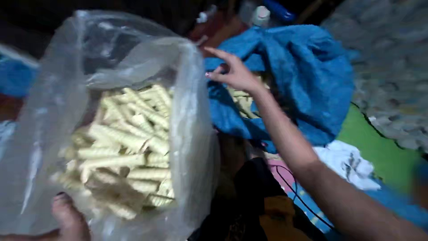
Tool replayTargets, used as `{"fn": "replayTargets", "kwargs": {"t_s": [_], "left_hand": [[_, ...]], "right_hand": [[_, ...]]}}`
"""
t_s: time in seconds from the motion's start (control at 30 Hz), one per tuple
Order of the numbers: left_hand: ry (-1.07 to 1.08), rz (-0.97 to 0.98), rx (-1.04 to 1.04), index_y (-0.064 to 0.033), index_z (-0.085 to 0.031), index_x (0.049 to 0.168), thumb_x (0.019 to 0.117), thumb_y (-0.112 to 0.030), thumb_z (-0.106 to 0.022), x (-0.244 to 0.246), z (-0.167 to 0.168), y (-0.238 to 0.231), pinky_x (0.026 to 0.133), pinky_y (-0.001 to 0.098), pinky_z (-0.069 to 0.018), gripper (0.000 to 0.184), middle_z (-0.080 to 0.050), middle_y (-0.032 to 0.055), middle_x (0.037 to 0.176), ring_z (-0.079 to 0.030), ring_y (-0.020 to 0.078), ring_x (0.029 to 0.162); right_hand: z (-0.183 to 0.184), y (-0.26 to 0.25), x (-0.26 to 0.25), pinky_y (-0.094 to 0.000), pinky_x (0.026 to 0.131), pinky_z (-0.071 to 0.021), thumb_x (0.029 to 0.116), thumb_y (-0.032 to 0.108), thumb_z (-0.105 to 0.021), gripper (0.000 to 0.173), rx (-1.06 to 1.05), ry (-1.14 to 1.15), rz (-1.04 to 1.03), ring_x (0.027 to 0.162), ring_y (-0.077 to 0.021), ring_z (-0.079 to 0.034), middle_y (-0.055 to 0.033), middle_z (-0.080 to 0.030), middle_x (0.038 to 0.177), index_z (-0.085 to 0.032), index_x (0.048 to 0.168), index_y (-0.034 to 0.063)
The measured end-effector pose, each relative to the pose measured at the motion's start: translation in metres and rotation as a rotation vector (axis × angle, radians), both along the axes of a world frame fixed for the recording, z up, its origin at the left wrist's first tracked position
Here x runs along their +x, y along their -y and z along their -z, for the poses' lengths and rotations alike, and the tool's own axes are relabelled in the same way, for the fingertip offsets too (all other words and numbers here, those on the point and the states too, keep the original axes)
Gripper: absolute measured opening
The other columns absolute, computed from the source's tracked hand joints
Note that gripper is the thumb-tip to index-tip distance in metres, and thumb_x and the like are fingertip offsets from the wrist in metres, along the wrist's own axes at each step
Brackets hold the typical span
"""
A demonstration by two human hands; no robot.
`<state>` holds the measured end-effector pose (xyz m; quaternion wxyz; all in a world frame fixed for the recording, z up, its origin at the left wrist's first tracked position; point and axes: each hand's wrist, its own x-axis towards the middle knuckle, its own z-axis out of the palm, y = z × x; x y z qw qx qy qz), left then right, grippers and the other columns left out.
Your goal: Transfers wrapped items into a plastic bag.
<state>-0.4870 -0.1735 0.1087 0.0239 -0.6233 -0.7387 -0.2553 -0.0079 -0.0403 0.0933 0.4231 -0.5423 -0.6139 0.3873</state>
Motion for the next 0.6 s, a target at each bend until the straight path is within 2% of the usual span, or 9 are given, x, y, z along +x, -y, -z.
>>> {"fn": "replayTargets", "kwargs": {"t_s": [0.03,0.1,0.17,0.23,0.3,0.33,0.43,0.53,0.6], "left_hand": [[0.108,0.202,0.099,0.0153,-0.047,0.14,0.0982,-0.037,-0.068,0.066,-0.007,-0.002,0.108,0.0426,-0.0482,0.07,-0.055,0.0318,0.138,-0.056,0.0342,0.13],[0.322,0.61,0.069,0.0093,-0.054,0.131,0.0993,-0.026,-0.067,0.205,-0.013,0.007,0.101,0.032,-0.0511,0.05,-0.062,0.0238,0.127,-0.062,0.0207,0.118],[0.523,0.879,-0.192,0.0048,-0.066,0.123,0.0935,-0.018,-0.071,0.321,0.014,0.013,0.093,0.0346,-0.0564,0.038,-0.069,0.0209,0.118,-0.069,0.0224,0.108],[0.663,0.972,-0.602,0.0026,-0.064,0.13,0.1001,-0.015,-0.064,0.399,0.062,-0.005,0.097,0.0407,-0.0565,0.035,-0.067,0.0196,0.126,-0.068,0.0261,0.113],[0.842,0.814,-0.936,0.005,-0.059,0.135,0.108,-0.017,-0.052,0.45,0.121,-0.043,0.098,0.0472,-0.055,0.035,-0.066,0.0239,0.127,-0.067,0.032,0.113],[0.892,0.678,-0.975,0.0063,-0.056,0.135,0.1097,-0.02,-0.049,0.467,0.152,-0.061,0.099,0.0491,-0.0542,0.037,-0.065,0.0259,0.126,-0.066,0.0341,0.113],[0.771,0.403,-0.693,0.0125,-0.053,0.13,0.1071,-0.014,-0.048,0.488,0.211,-0.107,0.099,0.0481,-0.0519,0.036,-0.064,0.0298,0.121,-0.064,0.0367,0.113],[0.596,0.296,-0.712,0.0112,-0.048,0.14,0.1064,-0.012,-0.044,0.483,0.226,-0.138,0.106,0.0506,-0.0467,0.041,-0.06,0.0315,0.131,-0.059,0.0411,0.124],[0.508,0.277,-0.788,0.0128,-0.041,0.145,0.1041,-0.016,-0.055,0.487,0.223,-0.148,0.111,0.0526,-0.0426,0.052,-0.052,0.0346,0.14,-0.052,0.045,0.132]], "right_hand": [[0.024,0.017,0.019,-0.0289,0.077,-0.0605,0.0977,0.014,-0.068,0.06,0.034,-0.074,0.076,0.091,-0.0124,-0.07,-0.015,-0.055,0.147,-0.045,0.152,0.0048],[0.082,0.053,0.07,-0.0338,0.08,-0.0609,0.1035,0.014,-0.057,0.041,-0.083,-0.15,0.362,0.098,-0.0178,-0.07,-0.0147,-0.063,0.134,-0.053,0.142,0.0016],[0.151,0.088,0.123,-0.0459,0.092,-0.058,0.1049,0.017,-0.056,0.038,-0.397,-0.032,0.569,0.107,-0.0284,-0.069,-0.0218,-0.066,0.126,-0.056,0.136,-0.0042],[0.2,0.118,0.152,-0.0553,0.1,-0.0516,0.0974,0.008,-0.065,0.04,-0.593,0.089,0.547,0.113,-0.038,-0.065,-0.0273,-0.066,0.122,-0.058,0.133,-0.0078],[0.227,0.133,0.155,-0.057,0.098,-0.0532,0.0891,0.007,-0.077,0.047,-0.574,0.21,0.42,0.111,-0.0388,-0.067,-0.0248,-0.068,0.12,-0.06,0.132,-0.0048],[0.243,0.137,0.15,-0.0575,0.098,-0.0538,0.0854,0.01,-0.082,0.052,-0.523,0.272,0.351,0.111,-0.0385,-0.067,-0.0236,-0.068,0.122,-0.061,0.131,-0.0019],[0.266,0.121,0.127,-0.0614,0.108,-0.0439,0.0864,0.02,-0.082,0.068,-0.623,0.429,0.158,0.129,-0.0433,-0.055,-0.025,-0.057,0.14,-0.053,0.145,0.0041],[0.275,0.106,0.115,-0.06,0.11,-0.0418,0.0955,0.019,-0.072,0.056,-0.726,0.412,0.113,0.133,-0.0442,-0.053,-0.0265,-0.055,0.143,-0.052,0.145,0.0005],[0.27,0.104,0.121,-0.0587,0.111,-0.0421,0.0966,0.014,-0.07,0.05,-0.682,0.388,0.163,0.132,-0.0436,-0.054,-0.0269,-0.054,0.144,-0.055,0.142,-0.002]]}}
